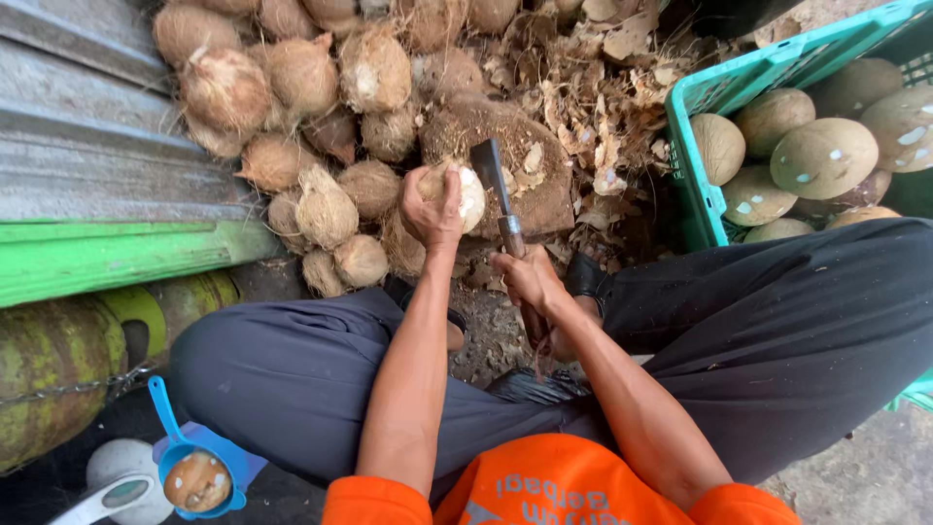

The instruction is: The person sits on the ground and uses a cleaver to chop the outer husk off coconuts, rotating each coconut to trim all sides, then places the trimmed coconut into a green plastic crate. Trimmed husk pieces accumulate on the ground around the work area.

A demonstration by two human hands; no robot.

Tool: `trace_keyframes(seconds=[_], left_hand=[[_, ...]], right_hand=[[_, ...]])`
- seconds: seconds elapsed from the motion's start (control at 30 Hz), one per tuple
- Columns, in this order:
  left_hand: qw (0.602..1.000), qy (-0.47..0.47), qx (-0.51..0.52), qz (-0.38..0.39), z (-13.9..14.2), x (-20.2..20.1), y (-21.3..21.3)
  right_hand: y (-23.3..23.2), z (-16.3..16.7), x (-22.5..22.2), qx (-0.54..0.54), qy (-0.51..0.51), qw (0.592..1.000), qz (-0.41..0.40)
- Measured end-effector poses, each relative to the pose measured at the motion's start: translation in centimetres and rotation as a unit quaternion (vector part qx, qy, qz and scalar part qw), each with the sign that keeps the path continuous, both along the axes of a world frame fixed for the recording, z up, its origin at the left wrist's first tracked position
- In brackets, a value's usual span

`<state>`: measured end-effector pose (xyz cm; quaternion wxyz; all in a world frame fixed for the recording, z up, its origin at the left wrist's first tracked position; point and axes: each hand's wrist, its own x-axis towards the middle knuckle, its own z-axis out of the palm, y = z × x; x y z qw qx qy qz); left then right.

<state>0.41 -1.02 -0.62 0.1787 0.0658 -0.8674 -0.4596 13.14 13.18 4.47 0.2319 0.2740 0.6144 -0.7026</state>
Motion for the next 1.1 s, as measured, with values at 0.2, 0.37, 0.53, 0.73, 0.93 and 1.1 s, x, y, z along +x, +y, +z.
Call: trace_keyframes(seconds=[0.2,0.37,0.53,0.73,0.93,1.1], left_hand=[[0.993,-0.109,0.033,0.031,0.7,-0.1,-0.8],[0.99,-0.073,0.086,-0.084,1.8,-0.3,-0.9],[0.936,-0.223,0.27,0.022,3.3,-0.4,-0.3],[0.902,-0.332,0.218,0.171,3.7,-1.7,0.7],[0.944,-0.271,0.134,0.135,3.5,-1.2,2.0],[0.908,-0.323,0.143,0.225,4.1,-1.1,2.3]], right_hand=[[0.4,-0.7,0.0,-0.003,0.033,0.999,0.023],[0.3,-1.6,-0.1,-0.024,0.031,0.999,0.009],[0.9,-0.4,-1.4,0.185,0.171,0.968,0.022],[2.3,2.0,-0.8,0.208,0.136,0.968,0.022],[1.2,2.2,-0.8,0.208,0.034,0.975,0.074],[1.7,3.4,-0.6,0.202,0.083,0.975,0.036]])
